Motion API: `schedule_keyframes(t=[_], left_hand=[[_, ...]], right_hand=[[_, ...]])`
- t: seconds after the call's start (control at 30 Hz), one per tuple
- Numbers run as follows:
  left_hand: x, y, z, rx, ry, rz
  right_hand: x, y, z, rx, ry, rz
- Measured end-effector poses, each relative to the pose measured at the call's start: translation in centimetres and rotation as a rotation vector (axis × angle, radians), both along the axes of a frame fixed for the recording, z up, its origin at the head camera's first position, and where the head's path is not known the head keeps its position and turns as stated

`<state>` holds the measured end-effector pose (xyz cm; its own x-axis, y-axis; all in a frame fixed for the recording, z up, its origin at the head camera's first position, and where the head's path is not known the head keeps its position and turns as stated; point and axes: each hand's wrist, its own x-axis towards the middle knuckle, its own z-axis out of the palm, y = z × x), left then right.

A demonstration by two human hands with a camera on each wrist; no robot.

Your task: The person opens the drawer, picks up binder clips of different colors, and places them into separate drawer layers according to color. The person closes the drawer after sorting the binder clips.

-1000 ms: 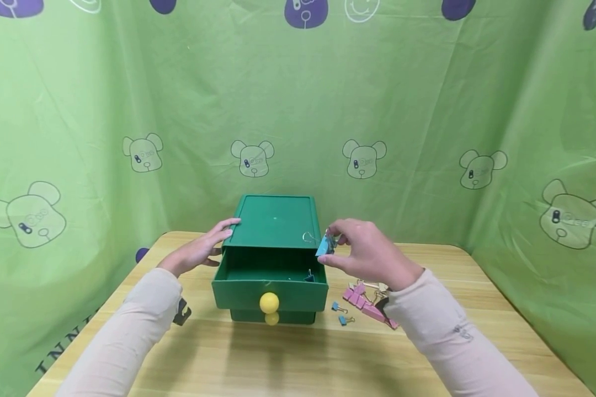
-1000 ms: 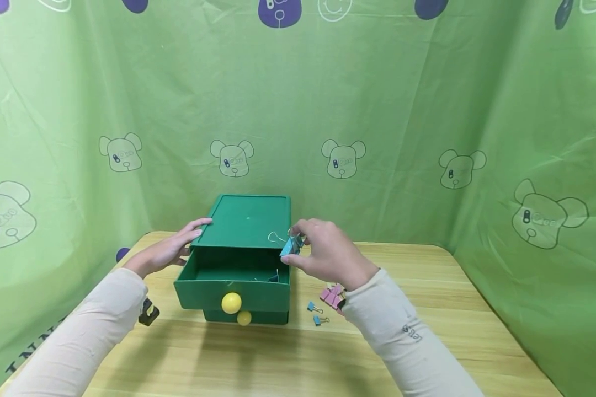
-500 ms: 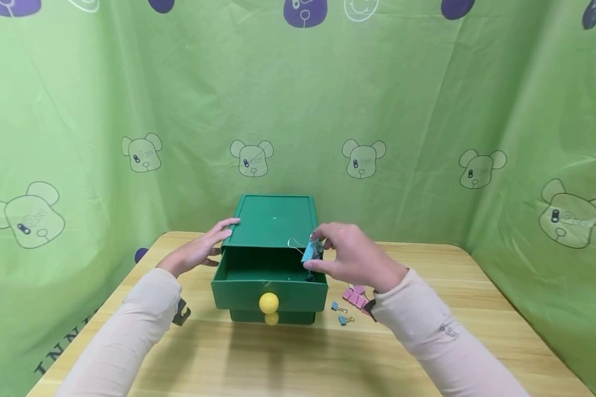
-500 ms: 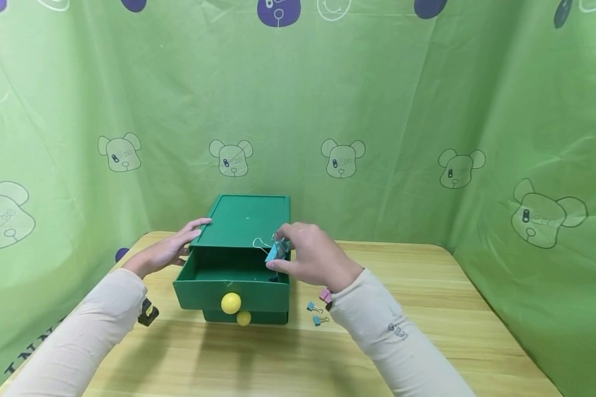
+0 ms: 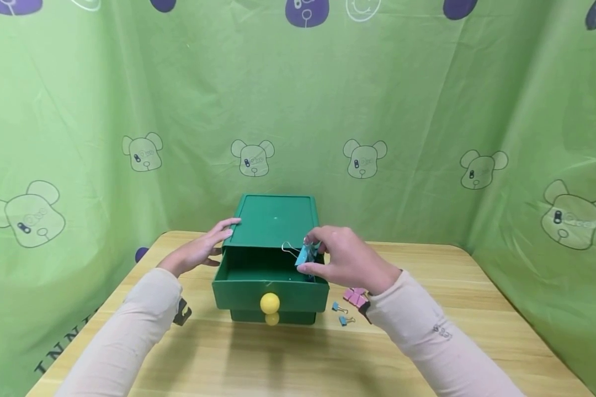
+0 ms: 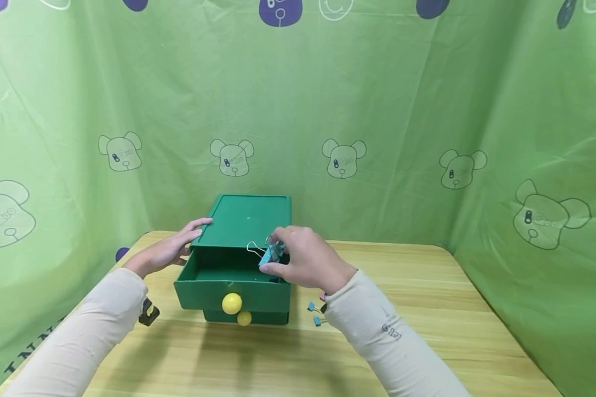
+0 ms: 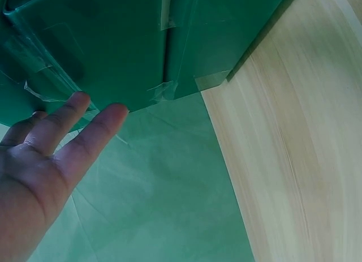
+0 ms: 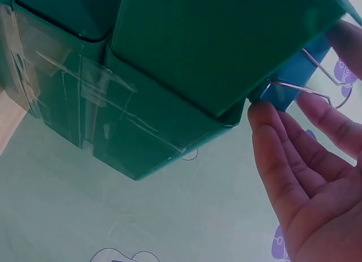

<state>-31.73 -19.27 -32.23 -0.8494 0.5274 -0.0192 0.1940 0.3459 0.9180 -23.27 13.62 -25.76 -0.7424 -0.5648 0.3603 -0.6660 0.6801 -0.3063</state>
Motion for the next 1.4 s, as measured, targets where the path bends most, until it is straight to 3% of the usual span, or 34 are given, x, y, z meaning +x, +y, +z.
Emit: schedule_keyframes(t=[0.97, 1.4], left_hand=[[0.1, 0.0, 0.1, -0.02, 0.009, 0.009], [0.1, 0.0, 0.1, -0.021, 0.018, 0.006]], right_hand=[[-0.4, -0.1, -0.7, 0.014, 0.034, 0.032], [-0.5, 1.0, -1.5, -0.02, 0.038, 0.007]])
